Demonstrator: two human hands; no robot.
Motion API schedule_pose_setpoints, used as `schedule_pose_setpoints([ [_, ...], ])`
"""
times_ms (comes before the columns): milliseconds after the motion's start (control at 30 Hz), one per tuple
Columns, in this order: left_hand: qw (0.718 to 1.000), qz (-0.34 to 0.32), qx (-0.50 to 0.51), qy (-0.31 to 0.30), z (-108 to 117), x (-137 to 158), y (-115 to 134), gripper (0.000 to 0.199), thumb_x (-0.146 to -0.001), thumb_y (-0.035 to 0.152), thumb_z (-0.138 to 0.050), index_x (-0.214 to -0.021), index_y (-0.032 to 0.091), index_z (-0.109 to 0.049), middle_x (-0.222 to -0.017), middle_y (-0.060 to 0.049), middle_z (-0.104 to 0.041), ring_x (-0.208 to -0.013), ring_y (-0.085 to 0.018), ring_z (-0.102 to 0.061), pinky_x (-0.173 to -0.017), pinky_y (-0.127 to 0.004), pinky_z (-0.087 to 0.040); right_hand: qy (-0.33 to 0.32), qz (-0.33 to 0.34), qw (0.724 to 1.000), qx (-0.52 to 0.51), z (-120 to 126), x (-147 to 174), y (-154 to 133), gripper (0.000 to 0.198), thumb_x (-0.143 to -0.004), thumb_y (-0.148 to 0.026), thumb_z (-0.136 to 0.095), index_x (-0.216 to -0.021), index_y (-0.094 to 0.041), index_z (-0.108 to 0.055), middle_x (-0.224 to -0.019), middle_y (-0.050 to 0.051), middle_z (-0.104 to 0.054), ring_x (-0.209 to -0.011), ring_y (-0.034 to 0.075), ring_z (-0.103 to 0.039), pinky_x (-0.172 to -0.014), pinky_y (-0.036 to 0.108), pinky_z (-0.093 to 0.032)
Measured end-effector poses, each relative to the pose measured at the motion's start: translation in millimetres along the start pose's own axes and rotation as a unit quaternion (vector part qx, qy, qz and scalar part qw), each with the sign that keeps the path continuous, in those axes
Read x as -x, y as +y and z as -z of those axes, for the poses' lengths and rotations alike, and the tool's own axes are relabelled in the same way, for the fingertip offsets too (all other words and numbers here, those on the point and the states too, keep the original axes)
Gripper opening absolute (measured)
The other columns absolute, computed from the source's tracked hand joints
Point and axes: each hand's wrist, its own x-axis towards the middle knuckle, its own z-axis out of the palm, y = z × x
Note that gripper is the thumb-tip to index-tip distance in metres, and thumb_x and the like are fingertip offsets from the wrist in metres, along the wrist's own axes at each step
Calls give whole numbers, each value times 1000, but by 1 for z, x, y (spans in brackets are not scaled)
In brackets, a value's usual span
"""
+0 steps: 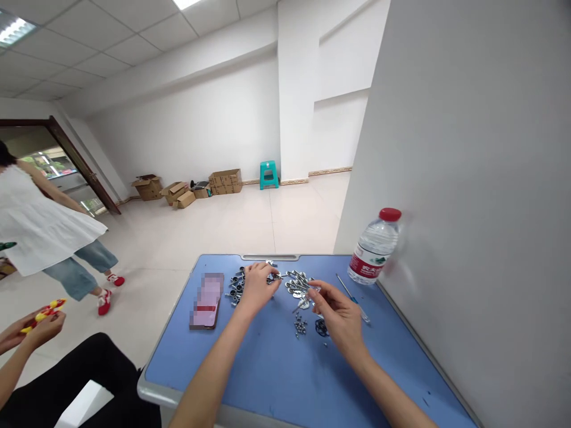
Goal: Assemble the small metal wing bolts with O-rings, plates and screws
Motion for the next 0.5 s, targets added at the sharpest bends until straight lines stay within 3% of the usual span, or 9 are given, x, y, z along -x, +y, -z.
schedule_pose_setpoints([
  [233,998,33,-59,4,-39,-25,-4,5,-81,20,-66,-84,22,-69,-99,-3,-71,-106,-24,-56,-110,-48,-25,10,-2,999,40,1,2,4,33,-71,-47,-74,-88,-19,-73,-59,-1,-58,-47,13,-52,-45,25,-45],
  [500,993,37,-110,-8,-56,-20,-6,11,-83,16,-61,-89,17,-70,-98,-10,-69,-107,-26,-53,-110,-56,-24,23,-12,996,82,1,6,3,40,-66,-50,-78,-89,-19,-74,-59,-1,-58,-47,13,-52,-44,25,-45],
])
